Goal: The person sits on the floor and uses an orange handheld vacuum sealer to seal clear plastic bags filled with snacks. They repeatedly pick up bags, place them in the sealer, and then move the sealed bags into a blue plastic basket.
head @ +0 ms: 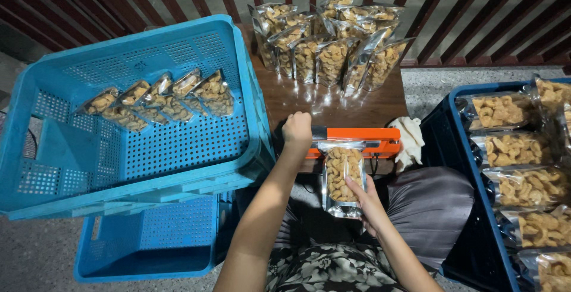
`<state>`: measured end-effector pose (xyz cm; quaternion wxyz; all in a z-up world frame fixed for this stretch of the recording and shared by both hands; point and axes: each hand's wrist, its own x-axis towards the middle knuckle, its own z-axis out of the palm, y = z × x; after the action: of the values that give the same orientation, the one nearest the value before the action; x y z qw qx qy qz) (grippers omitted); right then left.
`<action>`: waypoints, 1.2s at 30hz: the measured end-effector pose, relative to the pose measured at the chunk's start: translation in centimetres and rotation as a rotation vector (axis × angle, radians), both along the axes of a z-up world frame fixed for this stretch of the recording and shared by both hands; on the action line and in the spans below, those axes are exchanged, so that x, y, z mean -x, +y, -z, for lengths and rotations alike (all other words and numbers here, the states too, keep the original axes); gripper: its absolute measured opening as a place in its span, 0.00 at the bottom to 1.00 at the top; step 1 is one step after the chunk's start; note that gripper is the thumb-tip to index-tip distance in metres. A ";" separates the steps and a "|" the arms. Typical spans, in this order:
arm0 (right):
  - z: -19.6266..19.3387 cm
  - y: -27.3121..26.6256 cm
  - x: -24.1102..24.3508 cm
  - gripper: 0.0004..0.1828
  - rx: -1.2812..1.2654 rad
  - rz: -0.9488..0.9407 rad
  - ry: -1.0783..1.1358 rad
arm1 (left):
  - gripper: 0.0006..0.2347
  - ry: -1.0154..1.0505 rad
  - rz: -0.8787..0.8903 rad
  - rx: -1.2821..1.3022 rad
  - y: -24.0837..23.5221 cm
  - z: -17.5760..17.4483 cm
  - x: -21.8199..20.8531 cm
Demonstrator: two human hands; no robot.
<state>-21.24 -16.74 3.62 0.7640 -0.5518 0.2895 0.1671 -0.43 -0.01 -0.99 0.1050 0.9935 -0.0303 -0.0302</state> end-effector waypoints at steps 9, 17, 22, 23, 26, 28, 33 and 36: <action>0.9 -0.2 0.0 0.35 -0.022 0.011 -0.022 | 0.06 -0.012 0.010 0.005 0.0 -0.2 0.1; 0.4 -0.2 0.1 0.34 0.019 -0.022 -0.050 | 0.05 -0.074 0.002 0.019 -0.2 0.5 -0.1; -1.8 -1.4 0.5 0.31 -0.276 -0.036 0.063 | 0.07 -0.119 0.121 0.137 0.7 -5.2 2.0; -2.1 -1.6 0.9 0.31 -0.322 -0.064 0.073 | 0.08 -0.131 0.147 0.229 1.0 -7.3 2.7; -3.0 -2.2 1.3 0.36 -0.429 -0.040 -0.038 | 0.16 -0.105 0.207 0.530 2.3 -13.4 3.9; -4.6 -2.9 0.5 0.41 -0.332 -0.079 -0.099 | 0.22 -0.259 0.397 0.598 4.2 -17.3 4.0; -12.3 -1.5 -7.2 0.53 -0.057 -0.407 -0.639 | 0.13 0.079 0.233 0.847 9.4 -29.2 3.4; -18.7 2.2 -12.7 0.54 0.290 -0.656 -1.024 | 0.08 -0.390 0.213 0.742 13.3 -35.8 4.5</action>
<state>-8.55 -14.54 22.34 0.6322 -0.7202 -0.2780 0.0662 -4.92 13.34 34.78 0.4436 0.8670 -0.1606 0.1605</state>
